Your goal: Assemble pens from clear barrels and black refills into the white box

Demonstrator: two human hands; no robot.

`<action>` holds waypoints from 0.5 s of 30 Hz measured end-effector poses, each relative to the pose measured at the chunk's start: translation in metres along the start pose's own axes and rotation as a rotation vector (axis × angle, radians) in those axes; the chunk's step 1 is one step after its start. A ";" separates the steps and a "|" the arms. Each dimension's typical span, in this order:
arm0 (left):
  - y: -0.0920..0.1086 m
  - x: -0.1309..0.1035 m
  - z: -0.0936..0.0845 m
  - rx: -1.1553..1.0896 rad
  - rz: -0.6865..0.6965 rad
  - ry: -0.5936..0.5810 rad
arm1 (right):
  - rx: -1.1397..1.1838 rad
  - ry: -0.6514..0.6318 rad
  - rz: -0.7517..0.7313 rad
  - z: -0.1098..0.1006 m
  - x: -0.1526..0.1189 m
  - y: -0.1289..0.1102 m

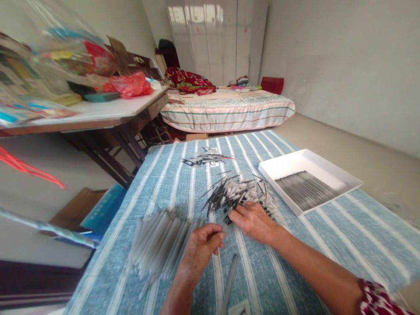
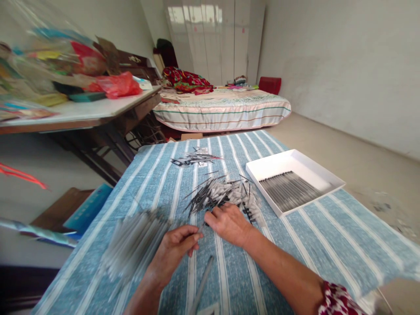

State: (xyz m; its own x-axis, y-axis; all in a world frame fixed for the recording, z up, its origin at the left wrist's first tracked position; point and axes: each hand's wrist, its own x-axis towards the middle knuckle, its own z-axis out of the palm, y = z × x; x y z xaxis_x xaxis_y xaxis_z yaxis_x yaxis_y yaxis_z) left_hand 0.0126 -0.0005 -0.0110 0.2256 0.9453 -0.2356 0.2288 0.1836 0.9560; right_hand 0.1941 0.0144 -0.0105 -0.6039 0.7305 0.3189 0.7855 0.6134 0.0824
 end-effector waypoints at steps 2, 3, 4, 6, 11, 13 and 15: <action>0.002 -0.001 0.001 -0.038 0.018 -0.023 | 0.021 0.038 -0.030 -0.004 -0.001 -0.006; 0.003 -0.001 0.002 -0.064 0.028 -0.028 | 0.040 0.059 -0.042 -0.007 -0.001 -0.009; 0.004 -0.002 0.003 -0.093 0.040 -0.031 | 0.066 0.080 -0.052 -0.010 -0.002 -0.011; 0.007 -0.003 0.003 -0.164 0.070 -0.030 | 0.137 0.128 -0.042 -0.014 -0.005 -0.014; 0.009 -0.007 0.002 -0.389 0.166 0.003 | 0.258 0.178 0.241 -0.011 -0.016 -0.010; 0.010 -0.008 0.001 -0.444 0.192 0.012 | 0.280 0.092 0.323 -0.004 -0.018 -0.008; 0.010 -0.008 0.001 -0.467 0.202 0.005 | 0.305 -0.024 0.363 0.001 -0.016 -0.008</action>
State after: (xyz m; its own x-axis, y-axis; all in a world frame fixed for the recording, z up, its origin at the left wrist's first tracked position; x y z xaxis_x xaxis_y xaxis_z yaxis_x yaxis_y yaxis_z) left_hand 0.0144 -0.0066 0.0005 0.2168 0.9755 -0.0382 -0.2670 0.0969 0.9588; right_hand 0.1971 -0.0019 -0.0175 -0.3036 0.9183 0.2542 0.8729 0.3750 -0.3121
